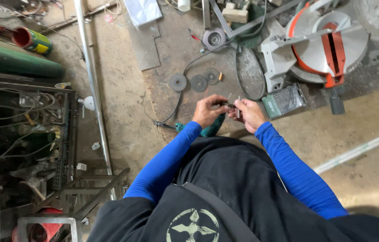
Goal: The person uses their hands to assemble small metal and plastic components on a workbench in a fabrication area.
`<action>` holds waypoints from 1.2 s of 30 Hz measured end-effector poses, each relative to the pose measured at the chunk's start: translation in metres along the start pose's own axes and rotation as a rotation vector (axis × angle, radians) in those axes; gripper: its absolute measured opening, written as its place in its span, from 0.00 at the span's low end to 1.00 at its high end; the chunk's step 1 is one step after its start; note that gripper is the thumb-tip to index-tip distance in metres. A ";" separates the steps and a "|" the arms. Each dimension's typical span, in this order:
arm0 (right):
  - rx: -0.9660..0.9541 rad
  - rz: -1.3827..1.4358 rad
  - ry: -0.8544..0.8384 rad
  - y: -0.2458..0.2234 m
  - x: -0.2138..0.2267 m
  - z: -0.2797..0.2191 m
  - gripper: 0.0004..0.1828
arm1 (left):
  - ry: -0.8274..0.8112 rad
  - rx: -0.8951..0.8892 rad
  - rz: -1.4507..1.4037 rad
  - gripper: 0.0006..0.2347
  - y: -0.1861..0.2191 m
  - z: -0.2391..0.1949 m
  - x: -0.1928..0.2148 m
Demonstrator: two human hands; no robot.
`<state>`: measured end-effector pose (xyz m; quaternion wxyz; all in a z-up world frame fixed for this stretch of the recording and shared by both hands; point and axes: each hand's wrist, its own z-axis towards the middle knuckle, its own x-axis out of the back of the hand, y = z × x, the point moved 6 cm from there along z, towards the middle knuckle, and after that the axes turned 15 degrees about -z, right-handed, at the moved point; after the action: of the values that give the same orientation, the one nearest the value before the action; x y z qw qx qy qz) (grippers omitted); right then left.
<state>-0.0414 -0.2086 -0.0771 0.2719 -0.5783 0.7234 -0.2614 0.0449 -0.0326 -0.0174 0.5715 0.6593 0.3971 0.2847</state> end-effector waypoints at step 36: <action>0.220 -0.408 0.457 0.017 -0.008 0.029 0.27 | -0.073 0.042 -0.030 0.15 0.012 -0.008 -0.005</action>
<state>-0.0312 -0.1989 -0.1090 0.1054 -0.6048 0.6024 -0.5101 0.0379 -0.0326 -0.0039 0.5758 0.6751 0.3917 0.2436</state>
